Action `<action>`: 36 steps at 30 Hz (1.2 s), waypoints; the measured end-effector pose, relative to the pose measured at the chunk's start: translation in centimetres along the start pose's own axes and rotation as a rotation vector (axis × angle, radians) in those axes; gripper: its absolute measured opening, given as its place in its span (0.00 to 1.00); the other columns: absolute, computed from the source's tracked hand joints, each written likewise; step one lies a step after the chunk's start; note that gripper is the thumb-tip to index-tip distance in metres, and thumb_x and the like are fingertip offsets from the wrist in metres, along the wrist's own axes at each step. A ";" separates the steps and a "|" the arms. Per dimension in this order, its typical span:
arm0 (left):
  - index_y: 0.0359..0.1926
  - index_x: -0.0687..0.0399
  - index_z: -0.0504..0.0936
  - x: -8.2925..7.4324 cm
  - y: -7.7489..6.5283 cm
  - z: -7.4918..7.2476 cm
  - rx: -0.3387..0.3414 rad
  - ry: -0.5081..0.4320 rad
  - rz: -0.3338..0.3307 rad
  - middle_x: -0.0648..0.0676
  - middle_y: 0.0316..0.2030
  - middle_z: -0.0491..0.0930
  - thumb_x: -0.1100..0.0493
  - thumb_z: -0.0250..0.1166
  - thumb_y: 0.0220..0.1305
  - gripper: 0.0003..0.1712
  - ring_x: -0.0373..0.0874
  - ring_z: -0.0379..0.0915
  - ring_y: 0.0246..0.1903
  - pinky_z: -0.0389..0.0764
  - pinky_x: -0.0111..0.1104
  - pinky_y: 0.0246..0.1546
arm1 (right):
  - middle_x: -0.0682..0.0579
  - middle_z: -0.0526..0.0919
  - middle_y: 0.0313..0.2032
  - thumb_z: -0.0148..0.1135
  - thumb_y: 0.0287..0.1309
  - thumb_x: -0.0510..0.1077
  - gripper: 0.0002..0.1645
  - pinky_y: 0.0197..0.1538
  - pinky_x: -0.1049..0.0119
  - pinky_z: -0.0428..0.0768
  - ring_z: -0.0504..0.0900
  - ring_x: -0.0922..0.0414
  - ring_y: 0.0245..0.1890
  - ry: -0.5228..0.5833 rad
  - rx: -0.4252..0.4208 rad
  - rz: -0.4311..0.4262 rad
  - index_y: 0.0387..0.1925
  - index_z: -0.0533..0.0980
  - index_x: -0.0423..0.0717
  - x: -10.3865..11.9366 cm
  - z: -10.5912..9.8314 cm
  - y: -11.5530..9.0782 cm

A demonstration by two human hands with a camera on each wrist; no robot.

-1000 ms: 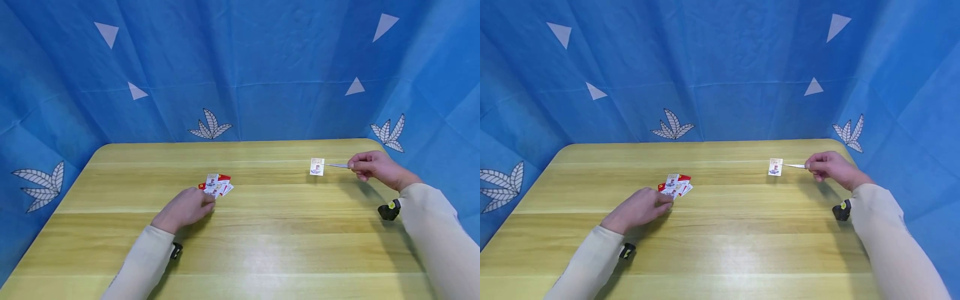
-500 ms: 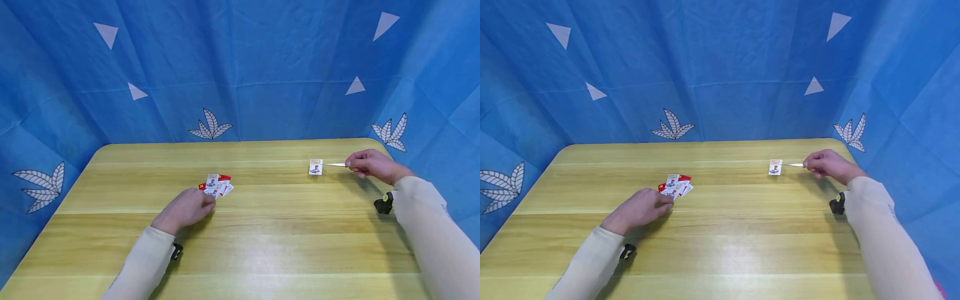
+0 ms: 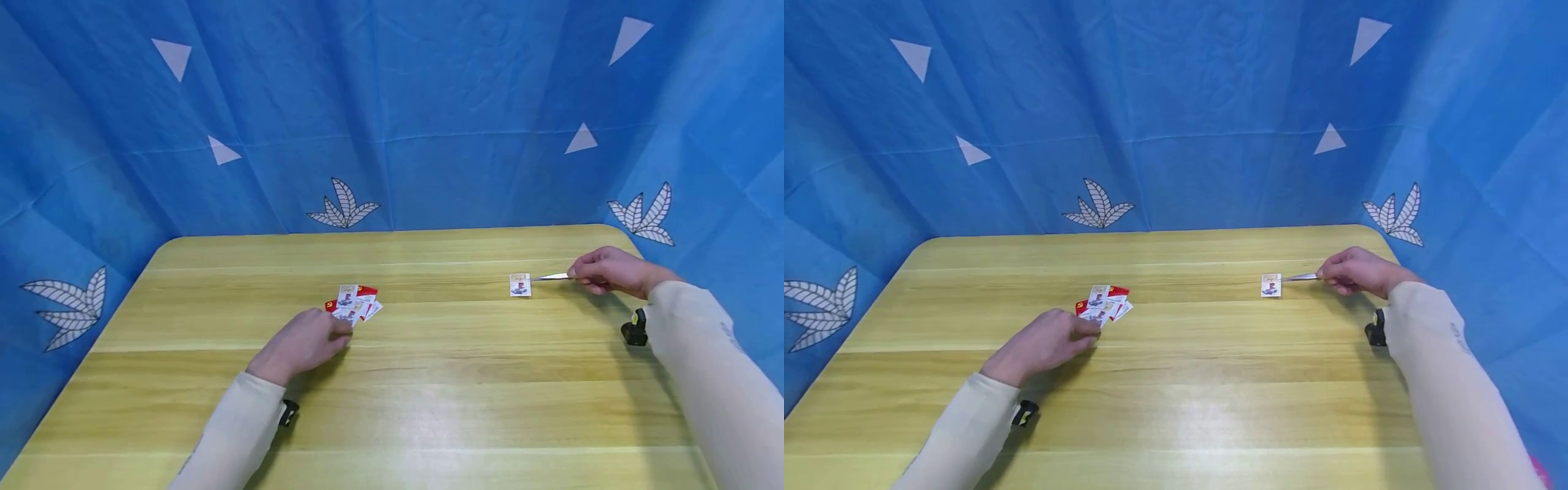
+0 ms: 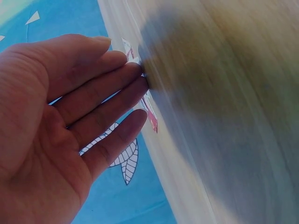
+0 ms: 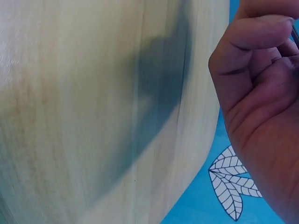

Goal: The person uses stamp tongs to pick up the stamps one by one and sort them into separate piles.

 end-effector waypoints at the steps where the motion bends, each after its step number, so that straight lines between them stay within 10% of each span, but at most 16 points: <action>1: 0.45 0.49 0.88 0.0 0.0 0.0 -0.002 0.001 0.003 0.48 0.34 0.79 0.59 0.66 0.65 0.09 0.39 0.62 0.17 0.66 0.32 0.21 | 0.49 0.71 0.21 0.53 0.70 0.42 0.17 0.26 0.66 0.70 0.69 0.59 0.19 0.003 0.003 0.007 0.42 0.75 0.27 0.0 0.0 0.0; 22: 0.50 0.50 0.88 -0.3 0.5 -0.2 -0.006 0.006 -0.018 0.48 0.35 0.80 0.57 0.67 0.65 0.13 0.38 0.62 0.14 0.66 0.32 0.20 | 0.51 0.69 0.23 0.48 0.75 0.44 0.21 0.31 0.60 0.73 0.69 0.56 0.21 0.029 -0.069 -0.040 0.51 0.70 0.25 -0.2 -1.0 -1.5; 36: 0.46 0.48 0.89 0.1 0.5 0.0 -0.016 0.021 -0.019 0.46 0.29 0.78 0.56 0.68 0.65 0.10 0.39 0.62 0.13 0.66 0.32 0.20 | 0.47 0.70 0.23 0.50 0.74 0.45 0.23 0.31 0.58 0.75 0.71 0.54 0.21 0.020 -0.113 -0.142 0.49 0.71 0.24 3.2 2.4 -1.6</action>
Point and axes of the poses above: each hand's wrist, its own y-axis towards the middle knuckle, its own z-axis out of the palm, x = y × z, the point moved 1 cm from there along y, towards the middle knuckle
